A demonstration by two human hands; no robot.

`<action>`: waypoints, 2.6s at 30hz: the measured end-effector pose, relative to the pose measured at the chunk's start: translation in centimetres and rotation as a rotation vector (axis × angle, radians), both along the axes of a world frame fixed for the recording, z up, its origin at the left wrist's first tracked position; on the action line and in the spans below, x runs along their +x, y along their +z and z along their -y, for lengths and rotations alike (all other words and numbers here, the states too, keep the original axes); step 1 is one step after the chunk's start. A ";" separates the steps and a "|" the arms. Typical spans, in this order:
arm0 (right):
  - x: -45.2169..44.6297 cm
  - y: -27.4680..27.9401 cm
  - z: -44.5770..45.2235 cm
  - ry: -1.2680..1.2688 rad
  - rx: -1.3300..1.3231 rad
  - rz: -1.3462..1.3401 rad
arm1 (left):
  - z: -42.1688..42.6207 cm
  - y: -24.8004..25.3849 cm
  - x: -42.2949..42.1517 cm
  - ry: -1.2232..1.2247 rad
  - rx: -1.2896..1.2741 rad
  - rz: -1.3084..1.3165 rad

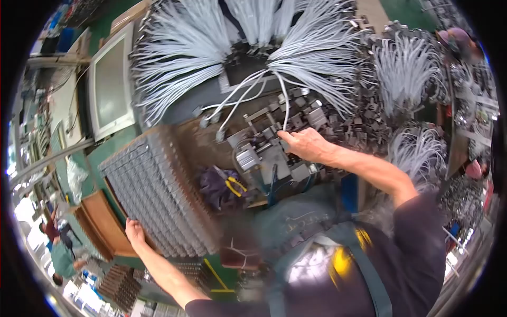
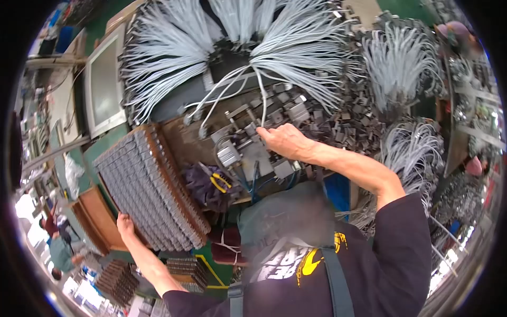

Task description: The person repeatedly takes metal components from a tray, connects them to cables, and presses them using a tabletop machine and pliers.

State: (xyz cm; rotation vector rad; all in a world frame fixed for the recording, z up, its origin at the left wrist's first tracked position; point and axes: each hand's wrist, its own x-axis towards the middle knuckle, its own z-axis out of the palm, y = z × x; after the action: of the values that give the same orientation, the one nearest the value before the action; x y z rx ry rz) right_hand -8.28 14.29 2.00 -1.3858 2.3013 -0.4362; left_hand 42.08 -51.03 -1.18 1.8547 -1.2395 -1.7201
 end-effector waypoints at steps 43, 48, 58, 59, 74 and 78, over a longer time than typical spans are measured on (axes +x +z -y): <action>-5.7 3.8 -7.0 0.509 0.378 0.333 | -46.8 9.7 -42.2 -1.495 -1.027 -0.126; -1.8 3.8 -4.0 0.235 -0.024 0.211 | -48.4 8.9 -37.4 -1.554 -0.476 -0.187; -0.7 5.5 -1.5 -0.031 -0.042 0.861 | -50.0 5.5 -34.0 -0.936 0.558 -0.438; -0.7 5.4 -1.5 -0.038 -0.042 0.866 | -49.9 5.5 -34.1 -0.935 0.550 -0.437; -0.7 5.6 -0.2 0.015 -0.052 0.869 | -50.2 6.9 -32.1 -1.042 0.381 -0.330; -2.8 6.3 1.5 -0.010 0.192 1.030 | -50.6 7.7 -31.6 -0.789 0.577 -0.447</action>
State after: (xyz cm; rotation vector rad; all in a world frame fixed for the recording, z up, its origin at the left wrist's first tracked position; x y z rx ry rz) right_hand -11.07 12.82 8.33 -0.7575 1.4425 -0.7000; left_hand 10.48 -0.38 6.49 1.1030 -1.4783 -2.9637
